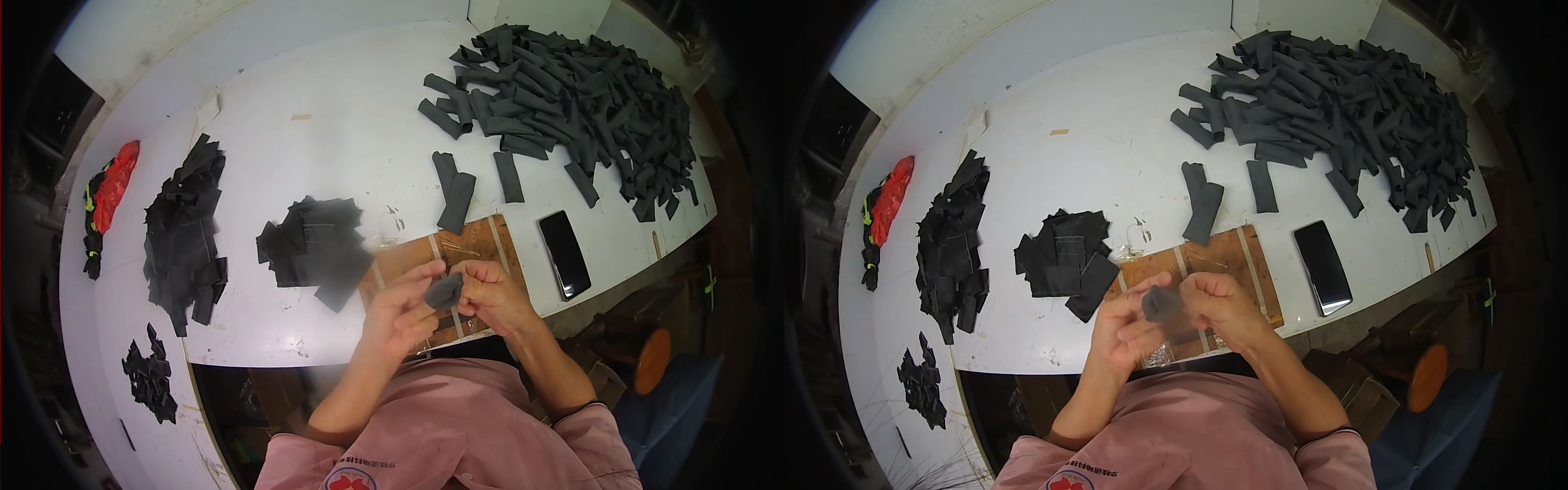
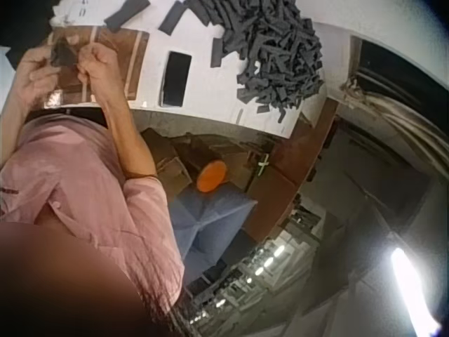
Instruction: The person is sorting and assembling small black foam components at a workbench.
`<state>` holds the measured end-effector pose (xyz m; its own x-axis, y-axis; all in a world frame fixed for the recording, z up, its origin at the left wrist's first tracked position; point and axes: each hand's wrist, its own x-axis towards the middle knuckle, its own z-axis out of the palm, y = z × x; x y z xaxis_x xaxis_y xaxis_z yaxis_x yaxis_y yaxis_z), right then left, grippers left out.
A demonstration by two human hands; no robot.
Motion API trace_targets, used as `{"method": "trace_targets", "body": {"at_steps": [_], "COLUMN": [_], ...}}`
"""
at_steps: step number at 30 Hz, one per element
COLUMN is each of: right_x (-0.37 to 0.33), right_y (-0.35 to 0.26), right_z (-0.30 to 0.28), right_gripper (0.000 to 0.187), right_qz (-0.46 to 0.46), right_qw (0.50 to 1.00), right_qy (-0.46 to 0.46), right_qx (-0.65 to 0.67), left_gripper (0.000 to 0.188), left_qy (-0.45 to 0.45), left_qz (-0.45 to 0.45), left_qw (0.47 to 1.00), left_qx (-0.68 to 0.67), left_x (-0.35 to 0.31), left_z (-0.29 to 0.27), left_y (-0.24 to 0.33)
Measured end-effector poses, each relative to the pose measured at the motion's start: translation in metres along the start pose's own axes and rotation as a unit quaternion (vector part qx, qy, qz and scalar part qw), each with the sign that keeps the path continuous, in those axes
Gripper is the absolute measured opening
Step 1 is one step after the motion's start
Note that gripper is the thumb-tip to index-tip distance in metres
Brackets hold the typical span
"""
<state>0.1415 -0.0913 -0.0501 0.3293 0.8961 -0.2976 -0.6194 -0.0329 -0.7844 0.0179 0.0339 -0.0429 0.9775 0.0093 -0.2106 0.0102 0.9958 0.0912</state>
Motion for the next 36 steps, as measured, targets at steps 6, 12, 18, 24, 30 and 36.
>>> {"method": "trace_targets", "body": {"at_steps": [6, 12, 18, 24, 30, 36], "right_x": [0.002, -0.018, -0.005, -0.002, 0.006, -0.003], "right_y": [-0.019, -0.055, -0.023, -0.03, 0.007, -0.025], "right_z": [0.009, 0.049, 0.012, 0.015, -0.014, 0.008], "right_gripper": [0.019, 0.019, 0.021, 0.013, 0.008, 0.01], "right_qz": [-0.09, -0.411, -0.362, -0.403, -0.344, -0.315], "right_qw": [0.962, 0.724, 0.632, 0.723, 0.741, 0.711], "right_qy": [0.057, 0.088, 0.023, 0.014, 0.016, 0.009], "right_qx": [-0.25, -0.547, -0.685, -0.562, -0.577, -0.629], "left_gripper": [0.035, 0.019, 0.016, 0.021, 0.015, 0.019], "left_qy": [0.113, 0.038, 0.047, -0.023, 0.071, -0.035], "left_qz": [0.391, 0.429, 0.362, 0.316, 0.278, 0.403], "left_qw": [0.544, 0.796, 0.83, 0.815, 0.601, 0.668], "left_qx": [0.733, 0.424, 0.422, 0.485, 0.746, 0.625], "left_x": [0.001, -0.008, -0.009, 0.008, 0.012, 0.006], "left_z": [0.043, 0.05, 0.022, 0.065, 0.07, 0.062], "left_y": [0.004, -0.012, -0.015, 0.002, -0.007, -0.006]}}
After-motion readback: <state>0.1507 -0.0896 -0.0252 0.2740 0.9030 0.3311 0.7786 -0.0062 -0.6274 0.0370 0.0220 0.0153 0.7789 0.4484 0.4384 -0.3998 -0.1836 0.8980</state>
